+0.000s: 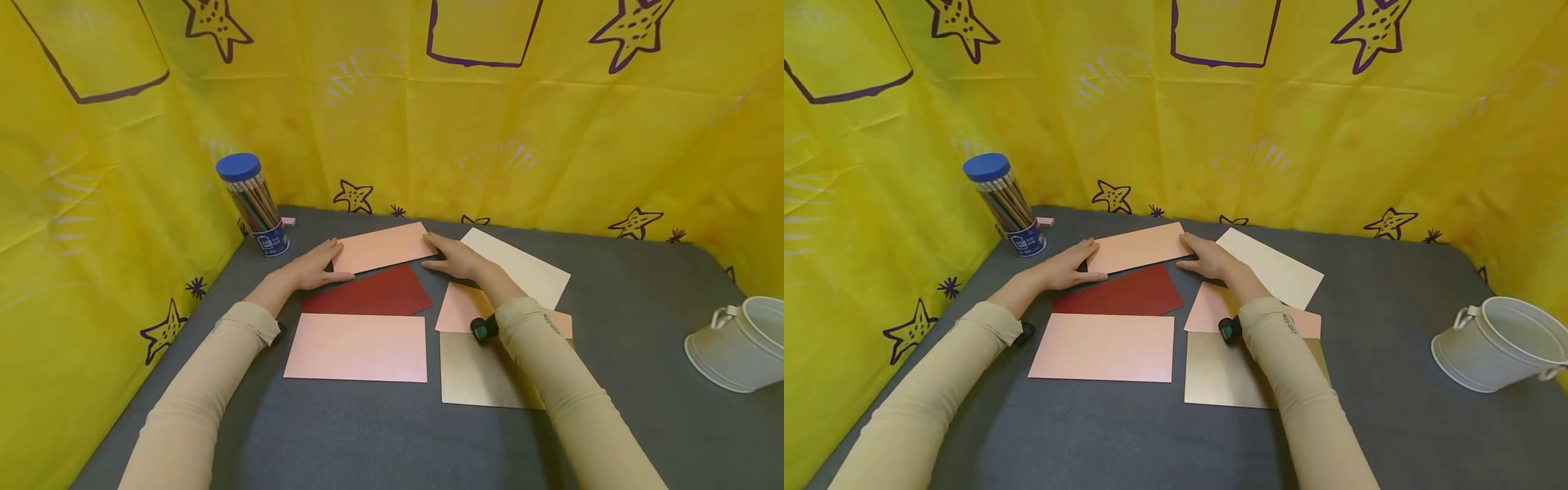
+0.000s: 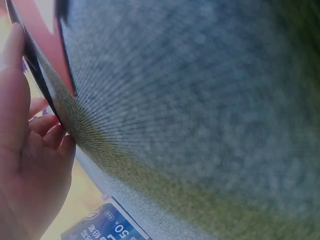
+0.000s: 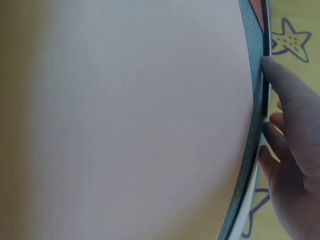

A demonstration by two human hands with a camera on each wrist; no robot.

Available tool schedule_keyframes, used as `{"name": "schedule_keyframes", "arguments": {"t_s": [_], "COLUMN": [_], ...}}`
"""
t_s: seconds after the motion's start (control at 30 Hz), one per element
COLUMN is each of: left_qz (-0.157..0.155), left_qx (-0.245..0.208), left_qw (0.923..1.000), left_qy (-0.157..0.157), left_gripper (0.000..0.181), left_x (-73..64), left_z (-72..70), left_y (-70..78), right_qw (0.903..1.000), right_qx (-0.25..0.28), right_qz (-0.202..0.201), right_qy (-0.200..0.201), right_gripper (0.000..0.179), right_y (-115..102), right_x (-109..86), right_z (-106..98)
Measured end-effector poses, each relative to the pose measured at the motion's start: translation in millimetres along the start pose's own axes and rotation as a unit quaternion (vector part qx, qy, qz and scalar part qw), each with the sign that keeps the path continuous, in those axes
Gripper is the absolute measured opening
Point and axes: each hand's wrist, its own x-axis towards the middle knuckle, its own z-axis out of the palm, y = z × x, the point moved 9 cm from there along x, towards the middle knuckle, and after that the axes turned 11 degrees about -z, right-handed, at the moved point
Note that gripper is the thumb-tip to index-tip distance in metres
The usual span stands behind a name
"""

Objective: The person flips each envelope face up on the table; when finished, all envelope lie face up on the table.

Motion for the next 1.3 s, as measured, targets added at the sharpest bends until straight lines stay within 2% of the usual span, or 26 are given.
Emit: {"name": "schedule_keyframes", "arguments": {"t_s": [0.2,0.4,0.53,0.7,0.83,1.0,1.17,1.3], "left_qz": [-0.006,0.007,0.024,0.052,0.056,0.026,-0.001,0.005], "left_qx": [0.018,0.035,0.021,-0.014,-0.05,-0.1,-0.158,-0.212], "left_qw": [0.9998,0.9991,0.9979,0.9909,0.9814,0.9645,0.9389,0.9155], "left_qy": [-0.001,0.023,0.056,0.123,0.177,0.243,0.306,0.342], "left_gripper": [0.094,0.084,0.076,0.055,0.044,0.048,0.049,0.044], "left_x": [0.1,-1.4,-2.6,-8.4,-14.3,-21.0,-27.1,-30.7], "left_z": [-1.9,-8.1,-15.7,-30.3,-42.1,-54.2,-63.4,-69.2], "left_y": [0.2,3.9,6.9,10.7,11.6,6.7,1.0,-1.2], "right_qw": [0.9996,0.9963,0.9916,0.9812,0.9661,0.9504,0.9456,0.9461], "right_qx": [0.0,-0.006,-0.009,-0.017,0.002,0.034,0.038,0.041], "right_qz": [-0.02,-0.04,-0.044,-0.046,-0.043,-0.041,-0.037,-0.033], "right_qy": [0.02,0.076,0.121,0.187,0.255,0.306,0.321,0.32], "right_gripper": [0.068,0.054,0.046,0.033,0.023,0.017,0.016,0.016], "right_y": [-7.1,-14.7,-17.4,-20.0,-21.2,-26.1,-32.5,-37.5], "right_x": [0.3,-1.2,-2.9,-6.8,-12.5,-20.7,-26.5,-29.5], "right_z": [-3.7,-15.8,-25.1,-36.0,-45.8,-55.3,-60.9,-61.4]}}
